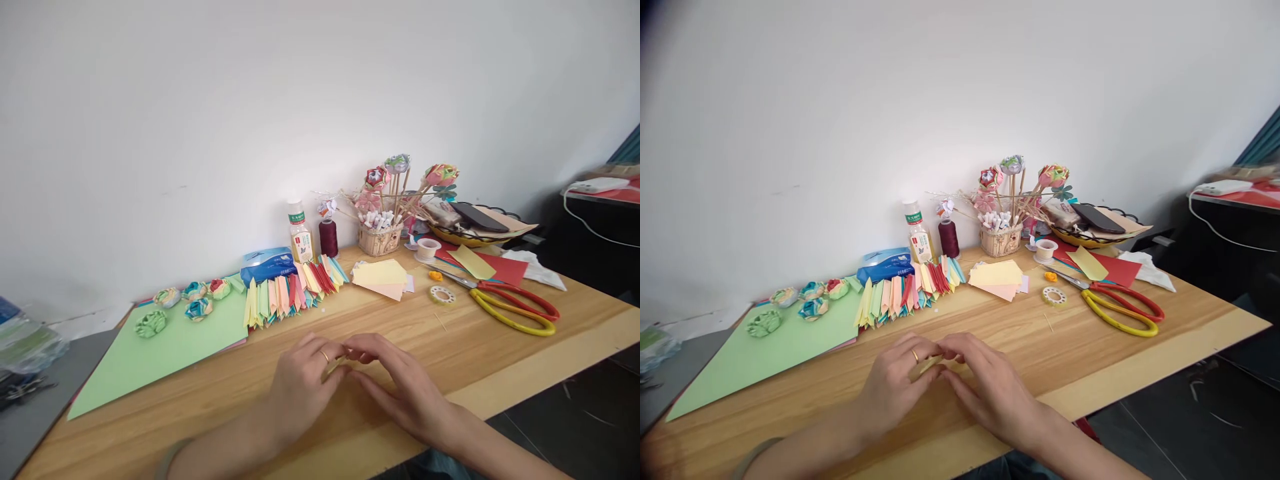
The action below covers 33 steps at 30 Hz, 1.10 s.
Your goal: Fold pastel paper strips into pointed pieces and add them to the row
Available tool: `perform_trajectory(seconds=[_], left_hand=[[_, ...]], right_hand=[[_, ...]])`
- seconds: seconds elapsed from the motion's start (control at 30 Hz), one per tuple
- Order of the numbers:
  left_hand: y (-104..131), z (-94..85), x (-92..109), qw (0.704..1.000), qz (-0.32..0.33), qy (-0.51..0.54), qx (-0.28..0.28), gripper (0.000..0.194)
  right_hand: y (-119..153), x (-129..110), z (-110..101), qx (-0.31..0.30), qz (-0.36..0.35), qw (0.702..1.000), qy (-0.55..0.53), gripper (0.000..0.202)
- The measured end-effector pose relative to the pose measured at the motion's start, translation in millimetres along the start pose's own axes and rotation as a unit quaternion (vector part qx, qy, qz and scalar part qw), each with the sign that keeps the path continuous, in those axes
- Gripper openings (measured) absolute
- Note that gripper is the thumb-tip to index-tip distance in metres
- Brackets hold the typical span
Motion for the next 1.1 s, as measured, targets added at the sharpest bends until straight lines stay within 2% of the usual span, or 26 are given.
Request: perform_trajectory(seconds=[0.1,0.17,0.23,0.27,0.37,0.47,0.57,0.63,0.7,0.77,0.9,1.1], left_hand=[[-0.8,-0.6,-17.8,0.996,-0.059,0.061,-0.007,0.017],[0.1,1.9,-42.2,0.982,-0.152,0.113,-0.014,0.014],[3.2,7.0,-65.1,0.959,-0.234,0.160,-0.020,0.011],[4.1,9.4,-72.6,0.950,-0.255,0.177,-0.022,0.011],[3.0,11.0,-82.2,0.946,-0.260,0.195,-0.016,0.012],[0.1,-4.0,-74.4,0.966,-0.207,0.147,0.039,0.022],[-1.4,-17.6,-33.5,0.996,-0.049,0.007,0.078,0.022],[1.3,-9.4,-9.9,0.997,0.028,-0.056,0.042,0.018],[4.5,-0.4,2.6,0.995,0.060,-0.085,0.011,0.016],[6.7,5.5,6.7,0.993,0.063,-0.097,-0.005,0.018],[9.4,11.5,-0.4,0.995,0.029,-0.092,-0.017,0.018],[12.8,23.6,-23.7,0.994,-0.083,0.000,-0.078,0.017]], right_hand=[[2.8,18.7,-7.4,0.001,0.032,0.998,0.063,0.033],[4.0,33.2,-11.0,-0.018,0.063,0.995,0.076,0.034],[5.0,44.1,-10.5,-0.050,0.094,0.993,0.045,0.030],[5.6,47.7,-8.6,-0.067,0.109,0.992,0.023,0.026],[8.0,53.1,0.1,-0.108,0.151,0.982,-0.032,0.025],[11.2,60.2,1.8,-0.085,0.203,0.974,-0.043,0.023],[13.6,61.8,-1.6,-0.036,0.228,0.972,-0.033,0.024],[12.6,54.3,-3.1,-0.014,0.210,0.977,-0.024,0.025],[11.2,43.6,-4.3,-0.001,0.183,0.983,-0.007,0.024],[10.1,32.8,-5.5,0.010,0.155,0.988,0.016,0.022],[10.7,19.4,-4.3,0.021,0.116,0.992,0.049,0.019],[16.4,18.2,4.0,0.021,0.111,0.993,0.021,0.019]])
Point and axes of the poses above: each hand's wrist, its own y-axis away from the middle knuckle, its own z-axis out of the palm, x = y × z, the point moved 10 cm from there along -y, towards the middle knuckle, and after that the axes turned 7 degrees about -z, right-handed, at the moved point
